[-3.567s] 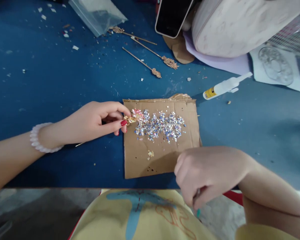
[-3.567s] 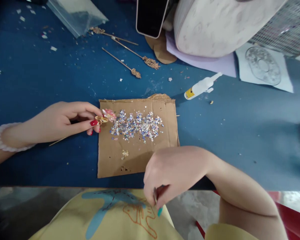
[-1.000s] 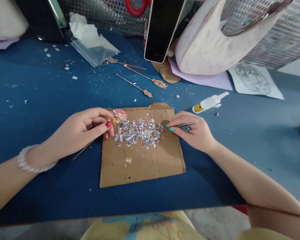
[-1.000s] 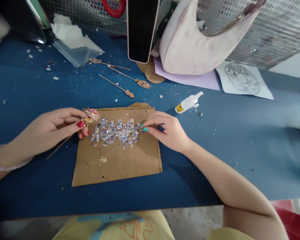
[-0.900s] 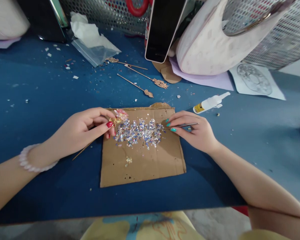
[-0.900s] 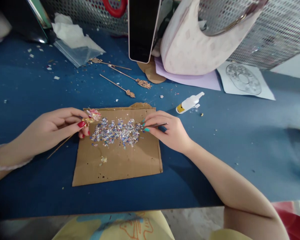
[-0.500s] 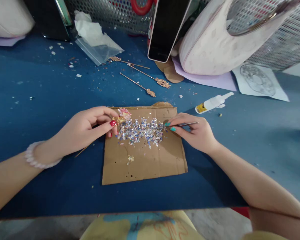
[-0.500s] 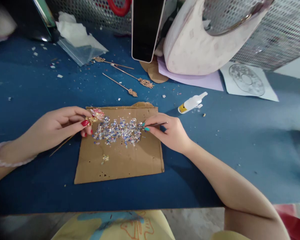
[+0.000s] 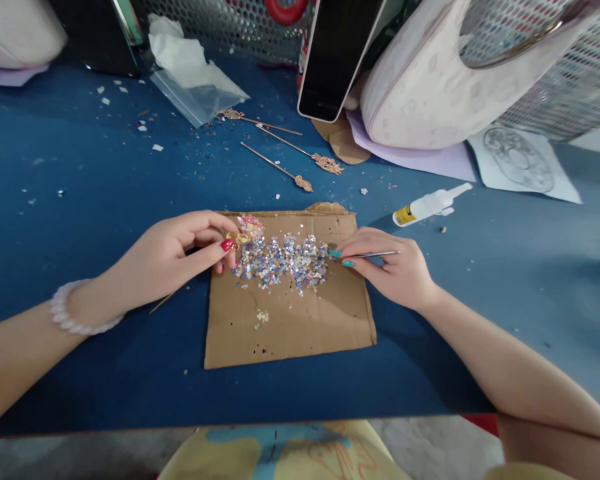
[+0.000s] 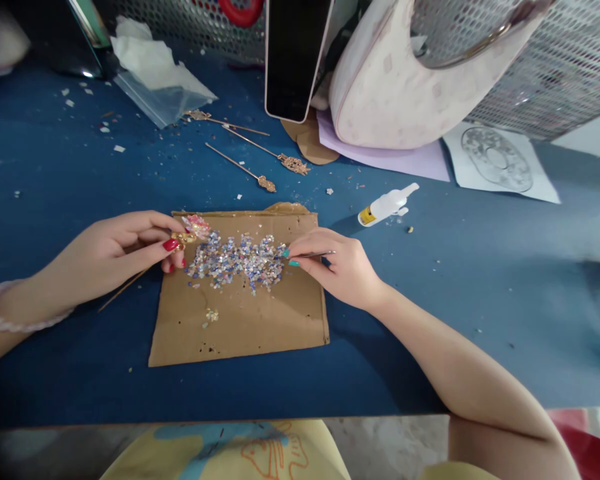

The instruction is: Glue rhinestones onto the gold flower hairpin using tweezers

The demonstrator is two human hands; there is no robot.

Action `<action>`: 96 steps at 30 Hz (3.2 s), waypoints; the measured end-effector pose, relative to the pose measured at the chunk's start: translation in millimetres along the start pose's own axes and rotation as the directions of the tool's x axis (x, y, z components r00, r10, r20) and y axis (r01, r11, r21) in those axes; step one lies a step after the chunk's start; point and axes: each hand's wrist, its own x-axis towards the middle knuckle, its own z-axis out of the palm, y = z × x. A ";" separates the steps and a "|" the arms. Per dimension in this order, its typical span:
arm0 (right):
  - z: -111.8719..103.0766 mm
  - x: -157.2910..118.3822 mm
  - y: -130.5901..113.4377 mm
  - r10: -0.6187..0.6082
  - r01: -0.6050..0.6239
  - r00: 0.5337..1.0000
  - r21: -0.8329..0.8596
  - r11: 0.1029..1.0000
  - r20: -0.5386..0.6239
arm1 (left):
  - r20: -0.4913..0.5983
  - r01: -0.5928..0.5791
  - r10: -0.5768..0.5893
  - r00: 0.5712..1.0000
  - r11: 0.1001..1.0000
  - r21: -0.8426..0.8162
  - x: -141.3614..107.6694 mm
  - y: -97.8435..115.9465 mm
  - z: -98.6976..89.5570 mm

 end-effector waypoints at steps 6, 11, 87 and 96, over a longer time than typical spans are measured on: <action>-0.7 0.1 -0.9 -0.019 0.019 1.000 -0.008 1.000 -0.009 | 0.006 0.000 0.000 1.000 1.000 0.015 -0.5 -1.0 -0.3; 0.5 1.5 -0.8 0.046 -0.047 0.998 -0.005 0.999 -0.045 | 0.003 -0.001 0.001 1.000 1.000 0.012 -1.7 -2.7 -0.8; 2.2 2.6 -5.1 0.003 -0.007 0.999 -0.074 0.997 -0.045 | -0.044 0.057 -0.056 0.997 0.998 0.023 -5.9 21.4 7.5; 1.9 1.6 -3.7 0.000 -0.002 0.999 -0.059 0.998 -0.037 | -0.052 0.062 -0.061 0.997 0.998 0.018 -5.4 19.5 7.3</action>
